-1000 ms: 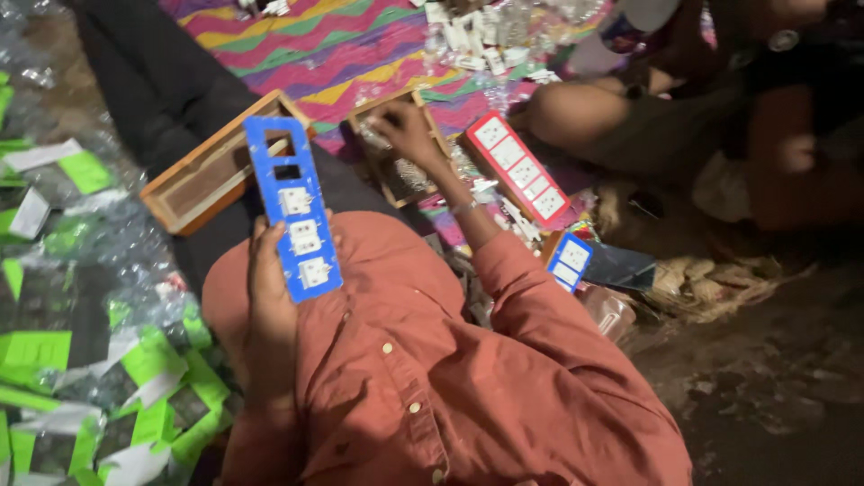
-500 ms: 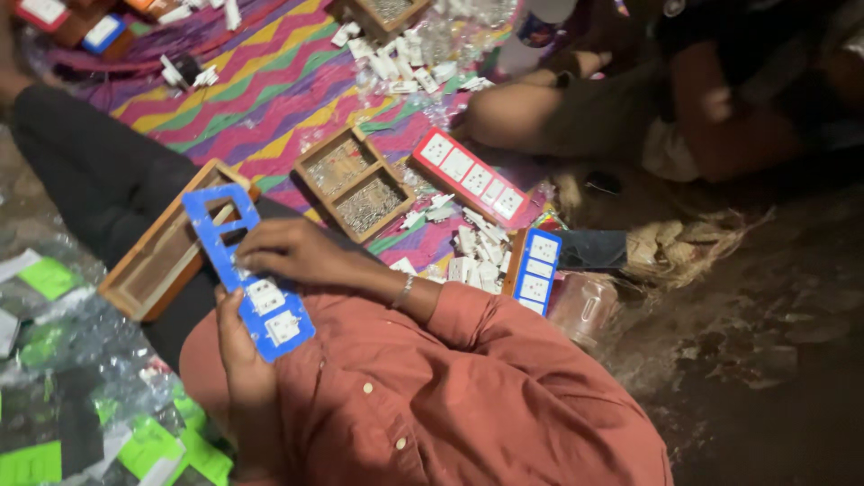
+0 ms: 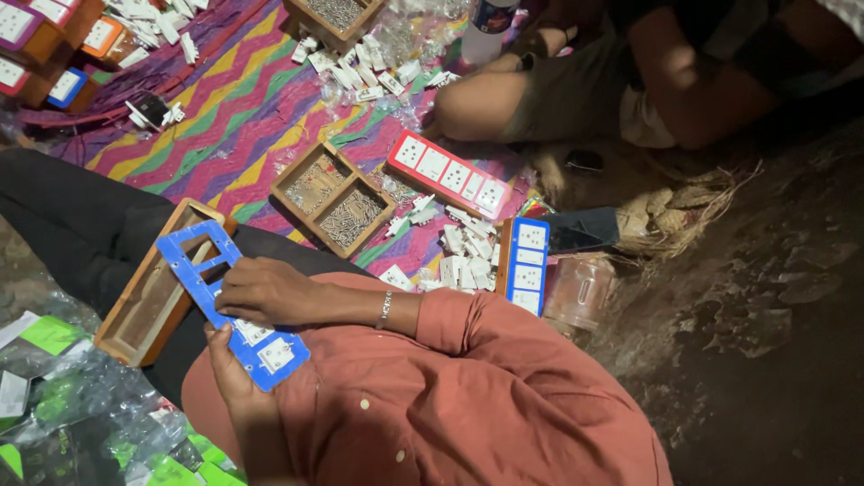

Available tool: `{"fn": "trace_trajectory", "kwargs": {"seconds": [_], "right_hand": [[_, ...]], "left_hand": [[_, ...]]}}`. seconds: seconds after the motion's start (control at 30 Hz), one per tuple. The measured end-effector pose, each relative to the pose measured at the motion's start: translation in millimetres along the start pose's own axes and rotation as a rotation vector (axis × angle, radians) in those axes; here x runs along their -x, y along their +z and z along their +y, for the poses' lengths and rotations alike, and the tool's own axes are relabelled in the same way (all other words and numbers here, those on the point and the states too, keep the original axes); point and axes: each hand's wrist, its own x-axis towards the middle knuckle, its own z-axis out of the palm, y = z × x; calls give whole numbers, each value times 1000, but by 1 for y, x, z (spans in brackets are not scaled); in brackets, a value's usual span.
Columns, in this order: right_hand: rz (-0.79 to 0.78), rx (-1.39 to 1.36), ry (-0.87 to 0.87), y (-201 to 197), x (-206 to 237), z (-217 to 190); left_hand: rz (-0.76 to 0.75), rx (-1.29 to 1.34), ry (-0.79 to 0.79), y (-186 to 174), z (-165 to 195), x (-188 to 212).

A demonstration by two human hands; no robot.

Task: The person lies on a mat on the floor and assembles small white plastic switch and socket components onto a blue plastic mounting frame held on their lap. They pick parts one at a time from a wooden compartment box and nearby piles and press them into the frame, occasionally reaching into the box for more parts.

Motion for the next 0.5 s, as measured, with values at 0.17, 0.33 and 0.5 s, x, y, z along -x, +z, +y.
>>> {"fn": "trace_trajectory", "kwargs": {"seconds": [0.17, 0.33, 0.5], "right_hand": [[2, -9, 19, -2, 5, 0], [22, 16, 39, 1, 8, 0], [36, -17, 31, 4, 11, 4]], "left_hand": [[-14, 2, -22, -5, 1, 1], [-49, 66, -19, -9, 1, 1], [-24, 53, -16, -6, 3, -1]]}}
